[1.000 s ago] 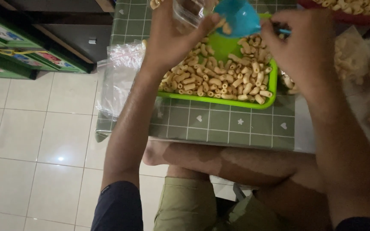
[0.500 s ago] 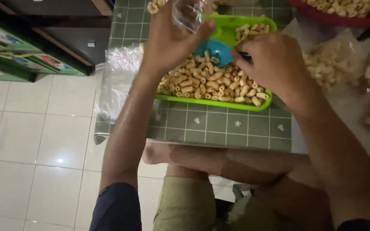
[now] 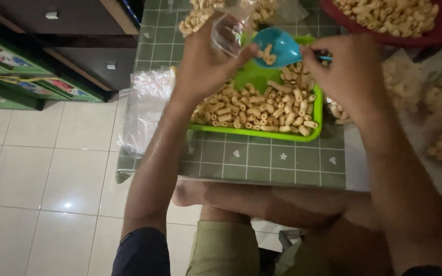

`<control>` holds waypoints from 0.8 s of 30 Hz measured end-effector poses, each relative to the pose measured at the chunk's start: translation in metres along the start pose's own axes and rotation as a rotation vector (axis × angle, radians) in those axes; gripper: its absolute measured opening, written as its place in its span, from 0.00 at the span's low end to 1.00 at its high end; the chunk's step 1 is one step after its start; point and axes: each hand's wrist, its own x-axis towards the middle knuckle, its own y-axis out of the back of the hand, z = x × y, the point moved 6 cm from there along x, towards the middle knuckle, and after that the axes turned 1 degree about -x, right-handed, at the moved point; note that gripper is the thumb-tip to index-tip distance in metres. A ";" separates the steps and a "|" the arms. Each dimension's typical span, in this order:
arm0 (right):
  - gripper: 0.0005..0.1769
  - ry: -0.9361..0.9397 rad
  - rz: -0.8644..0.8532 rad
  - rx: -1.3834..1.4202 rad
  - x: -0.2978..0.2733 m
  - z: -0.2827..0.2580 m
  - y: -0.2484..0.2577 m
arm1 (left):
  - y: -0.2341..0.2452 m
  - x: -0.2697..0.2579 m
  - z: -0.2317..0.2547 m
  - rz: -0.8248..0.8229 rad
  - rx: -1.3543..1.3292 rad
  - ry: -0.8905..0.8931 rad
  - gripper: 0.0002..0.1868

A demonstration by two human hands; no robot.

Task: Scooping macaroni from a tray into small plastic bags for individual packaging.

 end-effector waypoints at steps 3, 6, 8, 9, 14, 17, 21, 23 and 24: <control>0.16 0.001 0.077 -0.157 -0.005 0.017 0.006 | 0.004 -0.001 0.002 0.014 0.039 0.012 0.27; 0.20 -0.105 0.074 -0.059 -0.003 0.004 0.022 | -0.001 0.004 -0.007 0.063 0.152 -0.001 0.25; 0.20 -0.063 0.141 -0.089 -0.001 -0.005 0.032 | 0.000 0.002 -0.005 0.068 0.150 -0.028 0.26; 0.19 -0.032 0.200 -0.108 -0.002 -0.010 0.038 | -0.001 0.000 -0.004 0.057 0.151 -0.045 0.28; 0.09 0.148 0.406 -0.386 0.001 -0.070 0.044 | 0.000 -0.003 -0.004 0.053 0.135 -0.017 0.26; 0.09 0.218 0.501 -0.532 -0.006 -0.094 0.048 | 0.005 -0.005 -0.004 0.102 0.107 -0.075 0.24; 0.08 0.068 0.474 -0.470 -0.027 -0.092 0.042 | 0.009 -0.005 -0.008 0.129 0.044 -0.135 0.26; 0.06 0.034 0.452 -0.426 -0.043 -0.093 0.033 | 0.012 -0.007 -0.008 0.151 0.039 -0.137 0.25; 0.05 -0.016 0.421 -0.368 -0.052 -0.089 0.027 | 0.011 -0.007 -0.009 0.156 0.041 -0.128 0.25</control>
